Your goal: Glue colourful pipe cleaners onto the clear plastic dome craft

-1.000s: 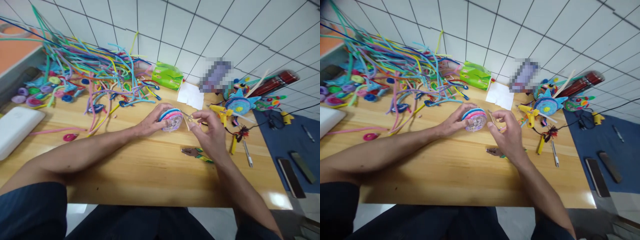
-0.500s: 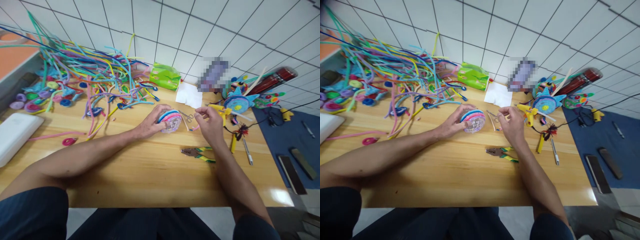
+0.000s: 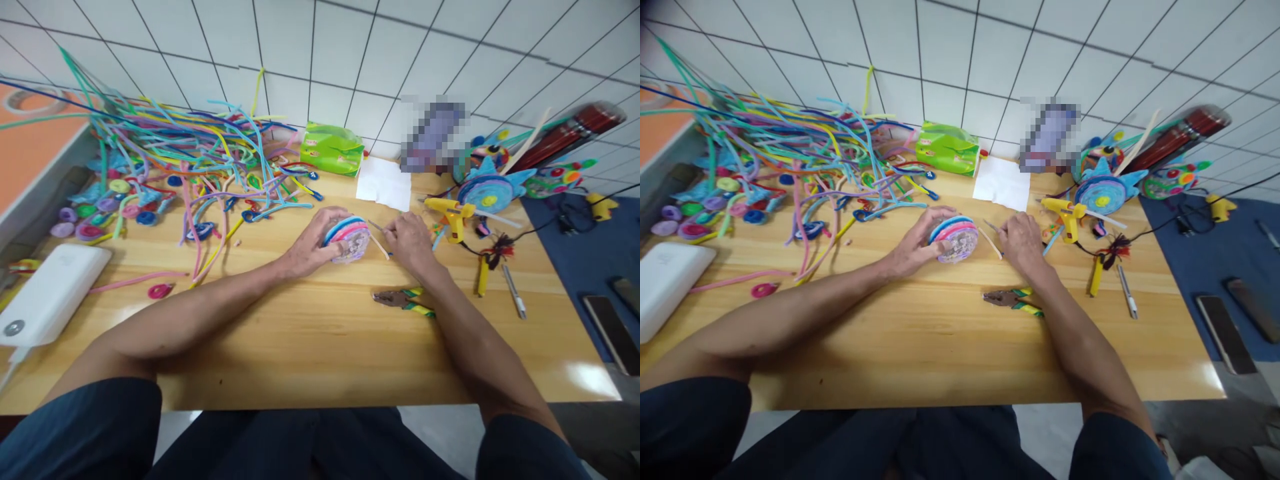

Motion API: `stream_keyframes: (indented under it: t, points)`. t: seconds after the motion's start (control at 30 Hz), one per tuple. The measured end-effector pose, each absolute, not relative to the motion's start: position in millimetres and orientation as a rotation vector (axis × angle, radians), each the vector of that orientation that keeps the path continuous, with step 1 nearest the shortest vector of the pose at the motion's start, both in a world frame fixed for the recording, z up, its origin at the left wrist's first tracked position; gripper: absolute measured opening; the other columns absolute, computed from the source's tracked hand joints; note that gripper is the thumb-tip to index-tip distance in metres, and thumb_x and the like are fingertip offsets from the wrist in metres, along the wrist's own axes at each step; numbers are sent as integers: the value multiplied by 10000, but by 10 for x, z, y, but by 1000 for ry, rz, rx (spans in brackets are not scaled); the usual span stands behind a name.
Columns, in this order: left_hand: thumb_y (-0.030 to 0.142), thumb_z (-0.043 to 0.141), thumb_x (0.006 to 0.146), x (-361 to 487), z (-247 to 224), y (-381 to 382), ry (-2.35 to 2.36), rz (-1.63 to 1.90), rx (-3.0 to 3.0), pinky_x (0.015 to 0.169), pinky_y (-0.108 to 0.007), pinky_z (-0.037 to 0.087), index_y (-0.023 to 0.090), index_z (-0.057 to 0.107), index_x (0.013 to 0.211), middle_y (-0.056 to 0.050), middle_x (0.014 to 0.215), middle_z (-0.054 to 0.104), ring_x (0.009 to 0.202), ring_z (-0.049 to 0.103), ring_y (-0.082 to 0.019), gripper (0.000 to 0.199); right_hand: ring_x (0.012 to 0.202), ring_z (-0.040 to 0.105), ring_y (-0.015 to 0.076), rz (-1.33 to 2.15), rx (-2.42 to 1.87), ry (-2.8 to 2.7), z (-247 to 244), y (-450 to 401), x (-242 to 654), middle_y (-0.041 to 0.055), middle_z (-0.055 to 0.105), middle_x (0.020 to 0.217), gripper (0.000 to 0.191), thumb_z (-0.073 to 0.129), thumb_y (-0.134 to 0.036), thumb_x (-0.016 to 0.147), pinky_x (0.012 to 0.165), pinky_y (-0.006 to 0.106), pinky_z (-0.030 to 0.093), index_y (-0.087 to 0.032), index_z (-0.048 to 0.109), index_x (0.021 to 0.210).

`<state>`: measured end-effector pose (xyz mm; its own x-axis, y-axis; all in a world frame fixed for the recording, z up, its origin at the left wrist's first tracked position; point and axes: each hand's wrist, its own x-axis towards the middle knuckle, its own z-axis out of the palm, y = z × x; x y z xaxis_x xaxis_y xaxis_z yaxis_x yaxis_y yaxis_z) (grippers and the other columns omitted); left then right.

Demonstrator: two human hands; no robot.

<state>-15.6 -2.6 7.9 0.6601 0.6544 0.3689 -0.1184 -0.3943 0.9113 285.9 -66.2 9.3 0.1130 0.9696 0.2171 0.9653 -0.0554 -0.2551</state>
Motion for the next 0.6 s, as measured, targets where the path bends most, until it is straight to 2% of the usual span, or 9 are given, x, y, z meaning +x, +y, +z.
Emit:
stream_keyframes:
  t: [0.1, 0.17, 0.33, 0.47, 0.6]
  points:
    - [583, 750, 1016, -151, 64, -18, 432, 889, 1799, 1415, -649, 423, 280, 551, 1530, -155, 1622, 580, 1598, 554, -369, 629, 1078, 694, 370, 73, -2150, -1839, 85, -622, 2852, 150, 764, 931, 231, 710, -225, 963, 1065, 537, 553, -273, 631, 751]
    - [559, 755, 1013, -141, 43, -9, 424, 902, 1807, 1414, -657, 414, 281, 547, 1529, -153, 1614, 587, 1595, 556, -375, 622, 1065, 718, 372, 122, -2227, -1751, 123, -608, 2832, 144, 770, 890, 233, 729, -210, 948, 1033, 518, 555, -277, 620, 753]
    - [518, 758, 1006, -110, 3, 10, 398, 937, 1811, 1400, -641, 427, 266, 552, 1518, -157, 1596, 597, 1577, 577, -365, 607, 1021, 753, 353, 269, -2192, -1621, 446, -673, 2798, 145, 828, 1009, 16, 693, -263, 934, 966, 501, 579, -263, 684, 921]
    - [526, 760, 1005, -110, 52, 3, 428, 937, 1795, 1390, -616, 445, 251, 563, 1503, -157, 1586, 612, 1558, 596, -355, 603, 821, 735, 291, 353, -1956, -1588, 783, -865, 2626, 80, 796, 852, 180, 635, -429, 971, 781, 438, 581, -283, 692, 883]
    - [569, 765, 1014, -117, 125, -3, 456, 890, 1787, 1343, -595, 501, 237, 573, 1488, -151, 1531, 648, 1468, 652, -339, 609, 590, 642, 201, 529, -1681, -1532, 889, -1116, 2228, -10, 713, 661, 182, 637, -445, 923, 606, 347, 497, -289, 668, 835]
